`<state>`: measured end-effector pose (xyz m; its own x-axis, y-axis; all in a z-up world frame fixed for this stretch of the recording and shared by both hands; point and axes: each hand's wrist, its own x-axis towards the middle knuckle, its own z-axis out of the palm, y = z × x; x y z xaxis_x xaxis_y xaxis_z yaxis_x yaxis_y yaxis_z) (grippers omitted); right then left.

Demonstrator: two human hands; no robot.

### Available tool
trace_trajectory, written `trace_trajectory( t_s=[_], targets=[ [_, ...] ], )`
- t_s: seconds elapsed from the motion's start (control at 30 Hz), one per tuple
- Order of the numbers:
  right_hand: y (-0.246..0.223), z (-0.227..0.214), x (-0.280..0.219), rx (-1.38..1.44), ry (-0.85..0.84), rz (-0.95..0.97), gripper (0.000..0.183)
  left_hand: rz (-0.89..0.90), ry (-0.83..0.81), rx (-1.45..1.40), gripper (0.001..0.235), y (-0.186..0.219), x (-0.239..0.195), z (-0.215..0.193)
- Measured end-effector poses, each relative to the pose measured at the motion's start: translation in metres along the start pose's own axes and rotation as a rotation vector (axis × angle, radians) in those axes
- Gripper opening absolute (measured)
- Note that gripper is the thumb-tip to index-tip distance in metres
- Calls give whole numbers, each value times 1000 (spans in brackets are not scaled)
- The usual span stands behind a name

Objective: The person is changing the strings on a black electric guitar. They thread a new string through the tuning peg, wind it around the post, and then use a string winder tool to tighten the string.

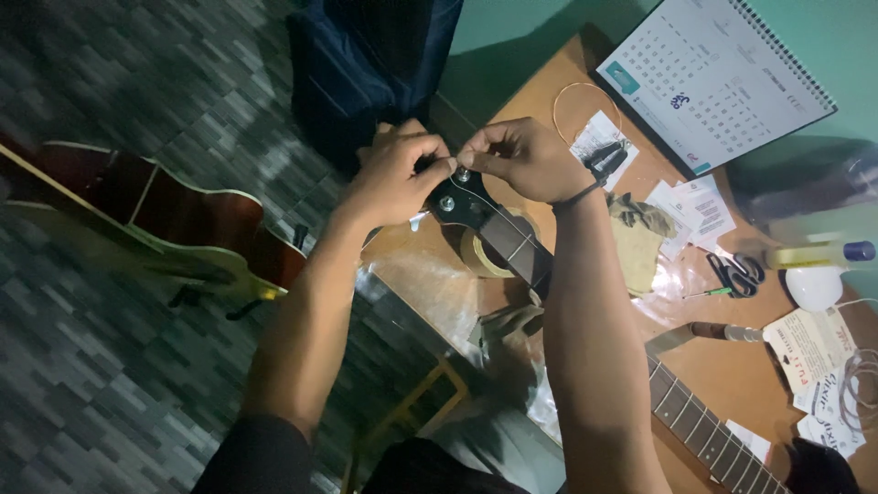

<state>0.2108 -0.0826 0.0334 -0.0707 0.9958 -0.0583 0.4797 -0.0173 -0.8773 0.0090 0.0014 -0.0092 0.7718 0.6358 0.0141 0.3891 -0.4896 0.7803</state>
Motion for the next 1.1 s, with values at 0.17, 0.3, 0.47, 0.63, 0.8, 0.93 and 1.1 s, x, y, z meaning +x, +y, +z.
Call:
trace_trajectory(
  t_s=[0.17, 0.3, 0.47, 0.63, 0.8, 0.93, 1.1],
  targets=[
    [10, 0, 2, 3, 22, 2, 12, -91, 5, 42, 17, 6, 10, 5],
    [7, 0, 3, 51, 47, 133, 11, -88, 16, 84, 21, 2, 15, 8],
    [21, 4, 9, 147, 28, 170, 9, -95, -13, 97, 18, 5, 11, 7],
    [20, 5, 9, 204, 33, 157, 10, -130, -46, 90, 14, 21, 6, -3],
    [2, 4, 4, 290, 53, 276, 25, -85, -91, 233, 26, 21, 8, -4],
    [20, 2, 6, 383, 57, 328, 30, 58, -30, 211, 20, 32, -11, -24],
    [7, 0, 0, 403, 58, 328, 33, 382, 160, 180, 8, 48, -30, -35]
  ],
)
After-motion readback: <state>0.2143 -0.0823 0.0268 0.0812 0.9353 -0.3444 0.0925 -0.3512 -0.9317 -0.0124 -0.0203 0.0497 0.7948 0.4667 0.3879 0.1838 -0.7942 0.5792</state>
